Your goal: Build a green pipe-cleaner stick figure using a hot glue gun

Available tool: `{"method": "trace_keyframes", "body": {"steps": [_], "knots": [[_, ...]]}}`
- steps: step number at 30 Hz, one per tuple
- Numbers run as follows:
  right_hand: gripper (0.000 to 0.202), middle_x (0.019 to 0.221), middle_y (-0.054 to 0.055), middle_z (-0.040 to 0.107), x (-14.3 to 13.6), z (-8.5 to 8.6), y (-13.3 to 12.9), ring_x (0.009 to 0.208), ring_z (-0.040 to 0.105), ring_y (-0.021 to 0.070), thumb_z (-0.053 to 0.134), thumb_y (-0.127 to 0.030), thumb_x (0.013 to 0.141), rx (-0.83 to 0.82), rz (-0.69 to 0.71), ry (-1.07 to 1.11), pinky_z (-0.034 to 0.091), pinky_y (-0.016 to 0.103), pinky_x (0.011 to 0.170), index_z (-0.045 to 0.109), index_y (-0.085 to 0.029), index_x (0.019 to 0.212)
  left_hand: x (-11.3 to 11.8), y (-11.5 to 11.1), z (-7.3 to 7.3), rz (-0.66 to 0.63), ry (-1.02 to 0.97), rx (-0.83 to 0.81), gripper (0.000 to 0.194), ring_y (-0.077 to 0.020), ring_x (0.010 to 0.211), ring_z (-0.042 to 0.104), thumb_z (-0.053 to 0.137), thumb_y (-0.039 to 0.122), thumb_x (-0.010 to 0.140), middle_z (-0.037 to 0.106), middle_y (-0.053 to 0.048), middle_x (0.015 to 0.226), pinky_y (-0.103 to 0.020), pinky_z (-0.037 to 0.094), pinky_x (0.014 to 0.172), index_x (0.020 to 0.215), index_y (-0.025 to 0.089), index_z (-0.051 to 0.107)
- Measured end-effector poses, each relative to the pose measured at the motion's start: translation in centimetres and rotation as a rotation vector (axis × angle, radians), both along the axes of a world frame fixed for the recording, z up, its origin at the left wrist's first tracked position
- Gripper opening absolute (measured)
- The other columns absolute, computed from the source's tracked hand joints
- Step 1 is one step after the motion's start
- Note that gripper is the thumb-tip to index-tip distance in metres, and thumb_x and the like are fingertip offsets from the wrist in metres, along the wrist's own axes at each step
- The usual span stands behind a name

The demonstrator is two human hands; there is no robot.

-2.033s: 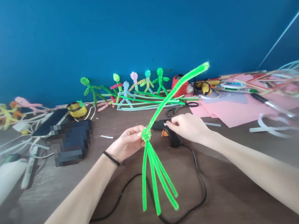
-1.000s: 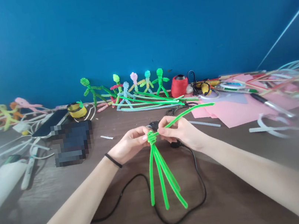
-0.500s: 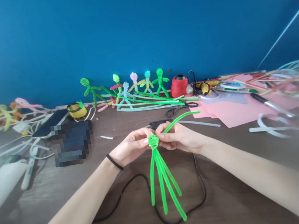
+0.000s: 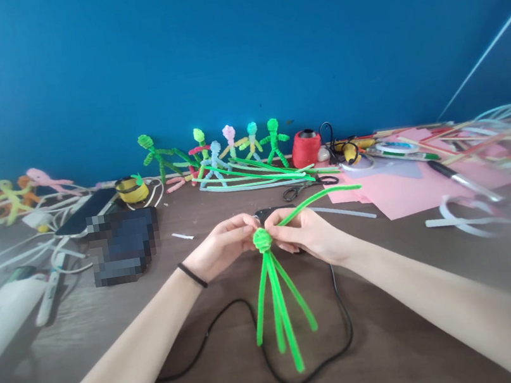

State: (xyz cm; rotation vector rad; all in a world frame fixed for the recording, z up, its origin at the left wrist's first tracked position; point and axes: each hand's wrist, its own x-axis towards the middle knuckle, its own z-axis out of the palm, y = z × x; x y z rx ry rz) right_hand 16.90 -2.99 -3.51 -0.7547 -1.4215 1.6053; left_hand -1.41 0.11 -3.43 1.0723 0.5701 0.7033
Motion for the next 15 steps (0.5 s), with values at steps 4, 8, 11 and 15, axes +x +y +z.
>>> {"method": "trace_keyframes", "body": {"steps": [4, 8, 11, 15], "knots": [[0.02, 0.048, -0.006, 0.042, 0.2, 0.3, 0.2, 0.043, 0.037, 0.006, 0.057, -0.035, 0.078, 0.091, -0.158, -0.151, 0.026, 0.021, 0.043, 0.051, -0.016, 0.074, 0.0, 0.3, 0.5, 0.135, 0.019, 0.097, 0.007, -0.0109, 0.068, 0.051, 0.064, 0.021, 0.07, 0.056, -0.001, 0.073, -0.024, 0.038, 0.064, 0.072, 0.015, 0.06], [0.019, 0.052, -0.005, 0.046, 0.4, 0.4, 0.4, 0.043, 0.041, 0.0065, 0.056, -0.034, 0.078, 0.174, -0.238, -0.263, 0.029, 0.021, 0.042, 0.051, -0.016, 0.074, 0.4, -0.2, 1.1, 0.196, 0.141, 0.216, 0.011, -0.0099, 0.065, 0.049, 0.065, 0.025, 0.07, 0.056, 0.0, 0.07, -0.024, 0.037, 0.062, 0.071, 0.015, 0.061], [0.019, 0.051, -0.005, 0.046, 0.4, 0.4, 0.4, 0.043, 0.042, 0.0072, 0.057, -0.035, 0.076, 0.194, -0.256, -0.321, 0.03, 0.021, 0.042, 0.051, -0.017, 0.073, 0.7, -0.6, 1.4, 0.234, 0.266, 0.291, 0.015, -0.0103, 0.065, 0.048, 0.065, 0.028, 0.069, 0.056, 0.001, 0.069, -0.024, 0.037, 0.064, 0.071, 0.014, 0.06], [0.019, 0.052, -0.005, 0.047, 0.4, 0.4, 0.3, 0.043, 0.042, 0.0075, 0.056, -0.035, 0.077, 0.216, -0.276, -0.371, 0.031, 0.021, 0.043, 0.051, -0.017, 0.072, 0.9, -0.9, 1.7, 0.258, 0.362, 0.39, 0.017, -0.0106, 0.066, 0.048, 0.063, 0.03, 0.07, 0.055, 0.001, 0.07, -0.024, 0.037, 0.065, 0.07, 0.014, 0.058]]}}
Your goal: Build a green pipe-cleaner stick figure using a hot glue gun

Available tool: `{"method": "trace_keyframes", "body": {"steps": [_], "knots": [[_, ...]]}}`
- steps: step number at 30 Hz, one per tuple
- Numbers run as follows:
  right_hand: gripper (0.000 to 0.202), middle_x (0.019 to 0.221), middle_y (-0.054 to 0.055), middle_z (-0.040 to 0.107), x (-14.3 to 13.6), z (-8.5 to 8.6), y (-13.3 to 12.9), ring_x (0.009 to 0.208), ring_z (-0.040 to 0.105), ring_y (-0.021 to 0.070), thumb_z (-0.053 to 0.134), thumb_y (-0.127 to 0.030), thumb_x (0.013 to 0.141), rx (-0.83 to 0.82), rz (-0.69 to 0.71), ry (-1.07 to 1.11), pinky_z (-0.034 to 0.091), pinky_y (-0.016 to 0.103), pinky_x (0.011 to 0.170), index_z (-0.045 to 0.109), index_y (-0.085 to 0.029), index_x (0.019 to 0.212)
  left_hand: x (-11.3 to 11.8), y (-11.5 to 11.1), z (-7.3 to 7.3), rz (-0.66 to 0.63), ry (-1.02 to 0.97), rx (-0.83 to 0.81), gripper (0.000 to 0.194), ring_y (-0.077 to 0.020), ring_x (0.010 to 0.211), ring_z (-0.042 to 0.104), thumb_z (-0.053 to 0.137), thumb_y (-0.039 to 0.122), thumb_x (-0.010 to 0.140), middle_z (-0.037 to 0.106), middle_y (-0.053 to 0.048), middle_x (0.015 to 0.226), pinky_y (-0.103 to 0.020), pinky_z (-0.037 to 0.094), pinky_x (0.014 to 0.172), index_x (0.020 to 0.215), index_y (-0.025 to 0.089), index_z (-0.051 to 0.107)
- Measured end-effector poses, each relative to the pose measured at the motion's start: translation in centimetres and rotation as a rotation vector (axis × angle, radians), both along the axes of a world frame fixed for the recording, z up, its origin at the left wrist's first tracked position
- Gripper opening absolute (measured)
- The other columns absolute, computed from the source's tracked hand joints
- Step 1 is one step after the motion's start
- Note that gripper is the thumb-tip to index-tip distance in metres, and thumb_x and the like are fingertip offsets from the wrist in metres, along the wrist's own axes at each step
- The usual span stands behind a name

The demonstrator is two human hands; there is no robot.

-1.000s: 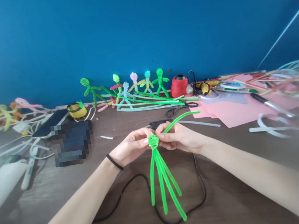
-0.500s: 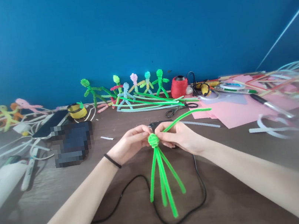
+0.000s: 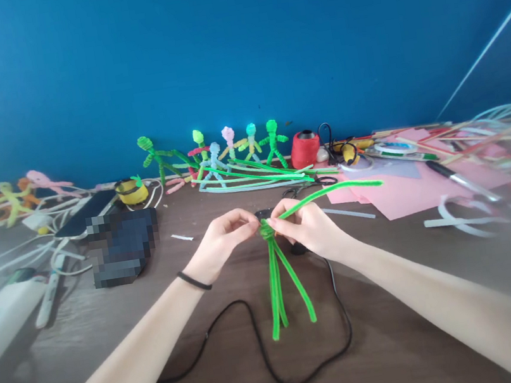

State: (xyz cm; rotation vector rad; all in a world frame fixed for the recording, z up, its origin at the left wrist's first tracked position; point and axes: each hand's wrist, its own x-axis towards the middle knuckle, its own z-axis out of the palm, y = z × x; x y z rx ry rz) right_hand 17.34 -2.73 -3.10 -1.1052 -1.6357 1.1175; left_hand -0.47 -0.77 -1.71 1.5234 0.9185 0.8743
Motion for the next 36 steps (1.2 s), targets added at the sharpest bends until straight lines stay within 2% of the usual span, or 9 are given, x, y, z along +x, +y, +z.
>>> {"method": "trace_keyframes", "body": {"steps": [6, 10, 18, 27, 36], "knots": [[0.017, 0.056, -0.004, 0.049, -0.1, -0.1, -0.1, 0.045, 0.042, 0.0075, 0.055, -0.033, 0.078, 0.043, -0.019, -0.028, 0.032, 0.022, 0.045, 0.052, -0.017, 0.073, 0.3, -0.3, 0.5, 0.02, 0.137, 0.133, 0.016, -0.0123, 0.069, 0.052, 0.062, 0.031, 0.07, 0.058, 0.0, 0.07, -0.024, 0.041, 0.067, 0.071, 0.015, 0.059], [0.018, 0.054, -0.004, 0.047, -0.2, 0.0, -0.1, 0.044, 0.041, 0.0075, 0.054, -0.034, 0.078, 0.009, -0.017, -0.016, 0.031, 0.021, 0.043, 0.052, -0.017, 0.074, 0.4, -0.4, 0.6, 0.04, 0.2, 0.18, 0.016, -0.0136, 0.069, 0.055, 0.059, 0.032, 0.072, 0.06, 0.0, 0.07, -0.025, 0.043, 0.069, 0.07, 0.016, 0.059], [0.018, 0.054, -0.004, 0.047, -0.2, -0.1, -0.1, 0.044, 0.041, 0.0077, 0.055, -0.035, 0.078, 0.002, -0.012, 0.001, 0.031, 0.021, 0.042, 0.053, -0.017, 0.075, 0.3, -0.4, 0.5, 0.057, 0.217, 0.187, 0.016, -0.014, 0.069, 0.056, 0.057, 0.032, 0.073, 0.061, 0.0, 0.07, -0.025, 0.043, 0.067, 0.071, 0.016, 0.058], [0.018, 0.054, -0.004, 0.047, -0.4, 0.2, -0.3, 0.044, 0.045, 0.0083, 0.058, -0.034, 0.076, 0.013, -0.022, 0.017, 0.033, 0.022, 0.043, 0.054, -0.017, 0.075, 0.6, -0.9, 1.1, 0.14, 0.274, 0.212, 0.012, -0.0152, 0.068, 0.057, 0.058, 0.028, 0.072, 0.063, -0.001, 0.07, -0.025, 0.042, 0.065, 0.071, 0.016, 0.06], [0.019, 0.05, -0.003, 0.051, -0.3, 0.0, -0.3, 0.045, 0.049, 0.0104, 0.056, -0.036, 0.078, -0.007, -0.001, 0.052, 0.039, 0.023, 0.045, 0.055, -0.017, 0.077, 0.6, -0.9, 0.9, 0.123, 0.286, 0.223, 0.012, -0.0149, 0.067, 0.058, 0.059, 0.028, 0.072, 0.064, 0.0, 0.069, -0.025, 0.043, 0.064, 0.07, 0.017, 0.061]]}}
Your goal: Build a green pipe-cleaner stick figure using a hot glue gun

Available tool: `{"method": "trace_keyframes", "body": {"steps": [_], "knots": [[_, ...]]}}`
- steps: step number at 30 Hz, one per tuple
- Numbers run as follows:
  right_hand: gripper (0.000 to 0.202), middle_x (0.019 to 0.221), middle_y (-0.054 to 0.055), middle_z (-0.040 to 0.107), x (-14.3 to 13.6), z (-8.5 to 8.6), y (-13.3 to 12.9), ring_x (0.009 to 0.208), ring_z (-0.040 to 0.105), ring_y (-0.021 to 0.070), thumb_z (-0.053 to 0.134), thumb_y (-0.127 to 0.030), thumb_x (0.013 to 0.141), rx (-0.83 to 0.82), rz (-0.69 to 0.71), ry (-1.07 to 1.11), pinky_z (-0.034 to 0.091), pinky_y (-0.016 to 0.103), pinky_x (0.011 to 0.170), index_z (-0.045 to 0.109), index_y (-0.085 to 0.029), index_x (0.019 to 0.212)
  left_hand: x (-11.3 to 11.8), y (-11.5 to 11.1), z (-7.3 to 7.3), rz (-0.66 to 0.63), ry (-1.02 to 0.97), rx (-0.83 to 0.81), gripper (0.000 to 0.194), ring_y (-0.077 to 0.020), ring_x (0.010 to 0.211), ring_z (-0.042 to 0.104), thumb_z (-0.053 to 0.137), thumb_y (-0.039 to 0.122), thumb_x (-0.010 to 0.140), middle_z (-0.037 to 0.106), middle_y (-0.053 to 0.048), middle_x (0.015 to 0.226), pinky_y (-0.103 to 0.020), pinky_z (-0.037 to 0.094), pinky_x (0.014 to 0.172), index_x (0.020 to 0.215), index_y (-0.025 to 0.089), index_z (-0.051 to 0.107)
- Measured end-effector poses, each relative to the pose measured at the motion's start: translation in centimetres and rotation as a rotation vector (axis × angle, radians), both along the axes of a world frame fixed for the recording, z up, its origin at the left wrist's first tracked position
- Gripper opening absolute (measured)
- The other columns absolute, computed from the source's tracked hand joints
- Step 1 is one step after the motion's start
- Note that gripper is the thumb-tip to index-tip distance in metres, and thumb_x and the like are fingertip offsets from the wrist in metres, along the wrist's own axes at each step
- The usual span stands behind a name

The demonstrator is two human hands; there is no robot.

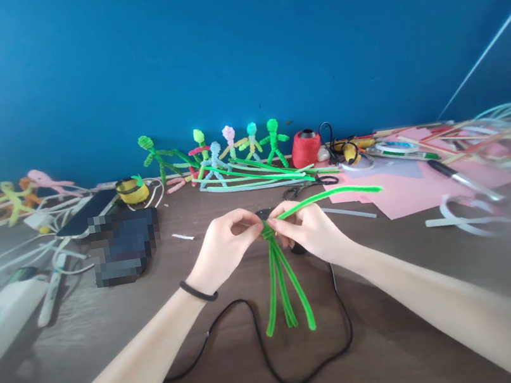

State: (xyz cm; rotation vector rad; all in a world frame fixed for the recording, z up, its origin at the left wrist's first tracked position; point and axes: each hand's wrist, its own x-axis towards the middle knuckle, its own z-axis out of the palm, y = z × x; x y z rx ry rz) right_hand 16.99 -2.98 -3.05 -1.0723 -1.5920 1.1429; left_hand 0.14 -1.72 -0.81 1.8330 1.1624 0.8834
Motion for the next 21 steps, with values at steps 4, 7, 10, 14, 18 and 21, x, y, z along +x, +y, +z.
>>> {"method": "trace_keyframes", "body": {"steps": [4, 7, 10, 14, 18, 21], "knots": [[0.018, 0.051, -0.002, 0.052, -0.06, -0.01, 0.05, 0.046, 0.05, 0.0107, 0.059, -0.035, 0.076, -0.008, 0.012, 0.037, 0.04, 0.024, 0.045, 0.056, -0.017, 0.076, -0.01, 0.02, -0.08, 0.004, 0.009, -0.004, 0.011, -0.0139, 0.065, 0.058, 0.06, 0.027, 0.07, 0.063, 0.0, 0.067, -0.024, 0.043, 0.062, 0.07, 0.017, 0.06], [0.016, 0.051, -0.002, 0.052, -0.07, 0.04, 0.04, 0.045, 0.05, 0.0106, 0.06, -0.033, 0.076, -0.017, 0.02, 0.042, 0.04, 0.023, 0.045, 0.056, -0.017, 0.076, -0.01, 0.04, -0.04, 0.007, 0.021, -0.003, 0.011, -0.0137, 0.065, 0.058, 0.06, 0.028, 0.07, 0.063, 0.001, 0.066, -0.024, 0.043, 0.062, 0.069, 0.017, 0.059], [0.015, 0.053, -0.003, 0.052, -0.07, 0.07, 0.01, 0.046, 0.05, 0.0101, 0.061, -0.031, 0.075, -0.011, 0.02, 0.058, 0.04, 0.023, 0.046, 0.056, -0.017, 0.075, -0.01, 0.1, -0.06, 0.009, 0.028, -0.007, 0.012, -0.014, 0.065, 0.058, 0.061, 0.028, 0.07, 0.063, 0.0, 0.067, -0.024, 0.043, 0.063, 0.068, 0.016, 0.06], [0.014, 0.056, -0.002, 0.053, -0.09, 0.04, -0.02, 0.047, 0.05, 0.01, 0.062, -0.03, 0.073, -0.019, 0.009, 0.079, 0.04, 0.023, 0.046, 0.057, -0.017, 0.074, -0.02, 0.21, -0.1, -0.002, 0.004, -0.056, 0.011, -0.0151, 0.068, 0.059, 0.062, 0.027, 0.067, 0.064, 0.0, 0.068, -0.025, 0.044, 0.065, 0.069, 0.016, 0.06], [0.014, 0.055, -0.002, 0.053, -0.04, 0.01, 0.06, 0.047, 0.05, 0.0099, 0.059, -0.029, 0.075, -0.011, -0.012, 0.068, 0.041, 0.023, 0.046, 0.057, -0.016, 0.075, 0.07, 0.19, 0.13, 0.0, -0.087, -0.161, 0.011, -0.0147, 0.067, 0.059, 0.063, 0.026, 0.066, 0.064, 0.0, 0.066, -0.026, 0.044, 0.067, 0.068, 0.015, 0.06], [0.014, 0.054, -0.002, 0.054, 0.04, -0.01, 0.22, 0.048, 0.051, 0.0102, 0.059, -0.029, 0.075, -0.006, -0.031, 0.093, 0.041, 0.023, 0.048, 0.056, -0.015, 0.076, 0.14, 0.15, 0.23, 0.018, -0.239, -0.281, 0.013, -0.0141, 0.067, 0.059, 0.064, 0.026, 0.065, 0.063, 0.0, 0.065, -0.027, 0.045, 0.069, 0.067, 0.014, 0.058]]}}
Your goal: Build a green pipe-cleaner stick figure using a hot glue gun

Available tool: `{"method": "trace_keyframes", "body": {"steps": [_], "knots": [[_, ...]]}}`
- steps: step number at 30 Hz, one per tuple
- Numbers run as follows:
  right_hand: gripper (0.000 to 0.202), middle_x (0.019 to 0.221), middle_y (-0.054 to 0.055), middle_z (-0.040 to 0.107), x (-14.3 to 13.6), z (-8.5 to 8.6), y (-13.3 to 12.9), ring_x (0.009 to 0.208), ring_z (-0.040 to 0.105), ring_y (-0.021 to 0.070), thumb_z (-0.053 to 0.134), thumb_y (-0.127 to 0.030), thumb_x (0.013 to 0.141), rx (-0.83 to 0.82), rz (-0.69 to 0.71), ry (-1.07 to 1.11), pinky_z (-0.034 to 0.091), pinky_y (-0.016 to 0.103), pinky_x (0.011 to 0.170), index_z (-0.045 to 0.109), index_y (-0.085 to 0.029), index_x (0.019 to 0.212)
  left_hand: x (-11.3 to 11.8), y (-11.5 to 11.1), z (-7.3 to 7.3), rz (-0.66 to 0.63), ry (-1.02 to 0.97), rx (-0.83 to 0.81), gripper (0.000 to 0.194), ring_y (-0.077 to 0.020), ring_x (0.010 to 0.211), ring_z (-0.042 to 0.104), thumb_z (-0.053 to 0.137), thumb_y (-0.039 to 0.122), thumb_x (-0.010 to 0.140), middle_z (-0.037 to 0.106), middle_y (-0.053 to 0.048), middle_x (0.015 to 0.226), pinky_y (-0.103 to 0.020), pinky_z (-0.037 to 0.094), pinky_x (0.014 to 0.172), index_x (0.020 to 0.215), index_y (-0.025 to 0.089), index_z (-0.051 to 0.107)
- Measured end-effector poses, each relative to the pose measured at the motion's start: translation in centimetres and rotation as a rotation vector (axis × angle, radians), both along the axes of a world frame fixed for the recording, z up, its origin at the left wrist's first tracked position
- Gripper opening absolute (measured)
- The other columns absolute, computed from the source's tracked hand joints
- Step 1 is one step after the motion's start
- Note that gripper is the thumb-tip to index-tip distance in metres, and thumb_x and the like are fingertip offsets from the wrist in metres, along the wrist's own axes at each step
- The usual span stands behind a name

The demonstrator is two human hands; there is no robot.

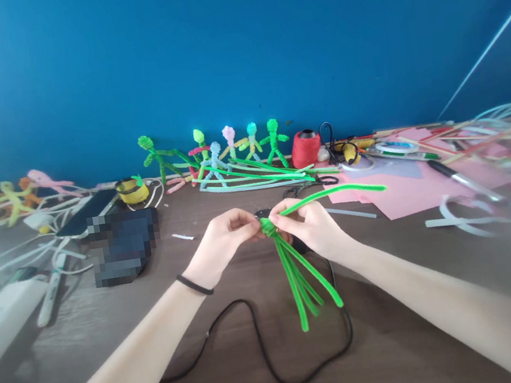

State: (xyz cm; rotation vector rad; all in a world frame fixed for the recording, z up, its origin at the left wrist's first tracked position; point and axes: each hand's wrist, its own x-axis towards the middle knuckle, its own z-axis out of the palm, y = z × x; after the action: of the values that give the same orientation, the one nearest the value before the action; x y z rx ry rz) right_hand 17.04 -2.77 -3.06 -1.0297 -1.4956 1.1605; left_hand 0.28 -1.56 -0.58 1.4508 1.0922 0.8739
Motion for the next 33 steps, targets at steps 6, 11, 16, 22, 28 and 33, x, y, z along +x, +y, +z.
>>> {"method": "trace_keyframes", "body": {"steps": [6, 11, 16, 22, 28, 33], "knots": [[0.016, 0.053, -0.002, 0.054, 0.1, -0.2, 0.2, 0.047, 0.051, 0.0098, 0.058, -0.031, 0.076, -0.015, 0.002, 0.057, 0.043, 0.024, 0.049, 0.056, -0.014, 0.076, -0.1, 0.1, -0.5, -0.021, -0.122, -0.118, 0.013, -0.0139, 0.071, 0.059, 0.065, 0.024, 0.066, 0.063, -0.002, 0.071, -0.028, 0.044, 0.073, 0.071, 0.013, 0.061], [0.016, 0.052, -0.002, 0.054, 0.2, -0.5, 0.4, 0.047, 0.051, 0.0098, 0.058, -0.03, 0.076, -0.01, 0.003, 0.047, 0.042, 0.024, 0.048, 0.056, -0.015, 0.076, -0.3, 0.2, -0.6, -0.028, -0.135, -0.129, 0.014, -0.0133, 0.071, 0.057, 0.066, 0.023, 0.066, 0.063, -0.002, 0.073, -0.028, 0.042, 0.073, 0.074, 0.012, 0.063], [0.016, 0.054, -0.002, 0.055, 0.0, -0.4, 0.3, 0.047, 0.051, 0.0103, 0.059, -0.031, 0.076, -0.022, 0.001, 0.042, 0.042, 0.024, 0.048, 0.056, -0.015, 0.076, -0.2, 0.2, -0.8, -0.046, -0.184, -0.172, 0.013, -0.0116, 0.07, 0.054, 0.068, 0.023, 0.065, 0.061, -0.001, 0.071, -0.026, 0.039, 0.07, 0.07, 0.012, 0.063], [0.015, 0.056, -0.002, 0.057, -0.2, -0.2, 0.1, 0.048, 0.053, 0.0109, 0.06, -0.03, 0.075, -0.038, 0.021, 0.036, 0.043, 0.024, 0.048, 0.056, -0.016, 0.076, -0.1, 0.3, -1.1, -0.086, -0.266, -0.269, 0.016, -0.0097, 0.066, 0.051, 0.071, 0.025, 0.063, 0.058, 0.0, 0.066, -0.024, 0.037, 0.066, 0.065, 0.012, 0.061], [0.017, 0.056, -0.002, 0.056, 0.0, -0.1, 0.0, 0.049, 0.052, 0.0104, 0.06, -0.032, 0.075, -0.055, 0.056, 0.044, 0.043, 0.024, 0.05, 0.055, -0.016, 0.076, -0.3, 0.4, -1.4, -0.125, -0.293, -0.313, 0.017, -0.0092, 0.065, 0.05, 0.072, 0.024, 0.061, 0.057, 0.0, 0.066, -0.023, 0.036, 0.064, 0.064, 0.012, 0.06], [0.022, 0.065, -0.002, 0.057, 0.8, 0.4, 0.4, 0.058, 0.054, 0.0116, 0.063, -0.033, 0.072, 0.021, 0.084, -0.119, 0.041, 0.024, 0.056, 0.054, -0.017, 0.084, -0.7, 0.9, -1.9, -0.155, -0.361, -0.324, 0.018, -0.0075, 0.064, 0.049, 0.073, 0.024, 0.062, 0.055, 0.001, 0.065, -0.021, 0.037, 0.062, 0.065, 0.012, 0.059]]}}
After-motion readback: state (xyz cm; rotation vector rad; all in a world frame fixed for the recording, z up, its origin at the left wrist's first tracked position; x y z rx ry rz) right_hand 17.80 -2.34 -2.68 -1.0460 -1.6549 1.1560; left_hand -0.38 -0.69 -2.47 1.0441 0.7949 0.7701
